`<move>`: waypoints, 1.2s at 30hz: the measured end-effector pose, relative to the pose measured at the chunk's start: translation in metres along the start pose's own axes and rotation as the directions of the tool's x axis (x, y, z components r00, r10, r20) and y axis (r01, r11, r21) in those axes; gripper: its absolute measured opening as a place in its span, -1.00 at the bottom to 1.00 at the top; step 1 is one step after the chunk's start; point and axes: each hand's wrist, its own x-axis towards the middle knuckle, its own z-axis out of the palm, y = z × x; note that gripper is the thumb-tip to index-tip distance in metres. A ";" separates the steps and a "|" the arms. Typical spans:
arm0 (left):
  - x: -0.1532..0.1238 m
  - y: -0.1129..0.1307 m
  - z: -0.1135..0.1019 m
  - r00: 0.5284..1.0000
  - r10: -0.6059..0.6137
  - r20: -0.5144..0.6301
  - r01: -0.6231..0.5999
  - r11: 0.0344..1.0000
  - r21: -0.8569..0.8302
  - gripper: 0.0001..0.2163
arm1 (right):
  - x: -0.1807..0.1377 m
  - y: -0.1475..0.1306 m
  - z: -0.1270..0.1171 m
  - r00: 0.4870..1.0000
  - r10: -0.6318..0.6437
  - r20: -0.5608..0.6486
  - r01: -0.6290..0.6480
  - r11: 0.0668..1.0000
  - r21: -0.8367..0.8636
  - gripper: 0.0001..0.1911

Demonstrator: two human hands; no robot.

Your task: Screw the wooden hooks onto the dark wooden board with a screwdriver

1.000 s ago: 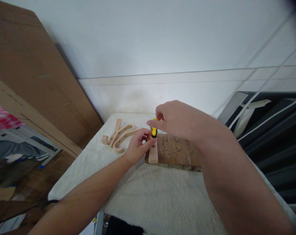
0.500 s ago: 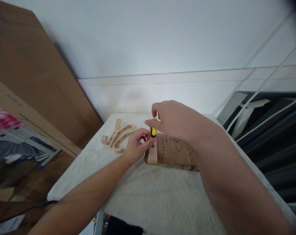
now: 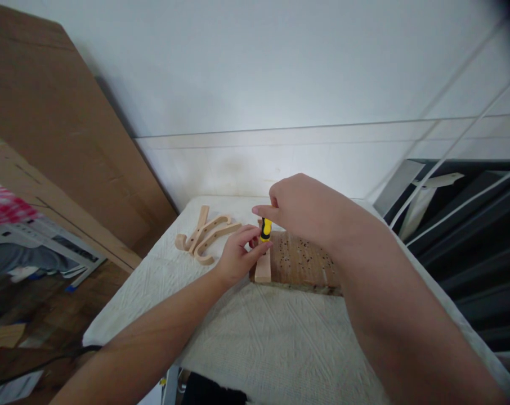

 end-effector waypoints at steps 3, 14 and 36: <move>-0.001 0.003 -0.002 0.998 0.012 0.062 -0.010 0.999 -0.038 -0.83 | -0.003 0.002 -0.002 0.999 -0.037 0.015 0.037 0.998 0.042 -0.73; -0.001 -0.013 0.002 0.988 -0.112 -0.107 0.099 0.988 -0.118 -0.81 | 0.011 0.007 0.018 0.995 -0.088 -0.052 0.093 0.989 0.115 -0.69; -0.003 -0.011 0.001 0.999 -0.002 -0.046 -0.006 0.986 -0.165 -0.83 | 0.004 0.013 0.007 0.986 -0.164 -0.018 0.165 0.964 0.207 -0.75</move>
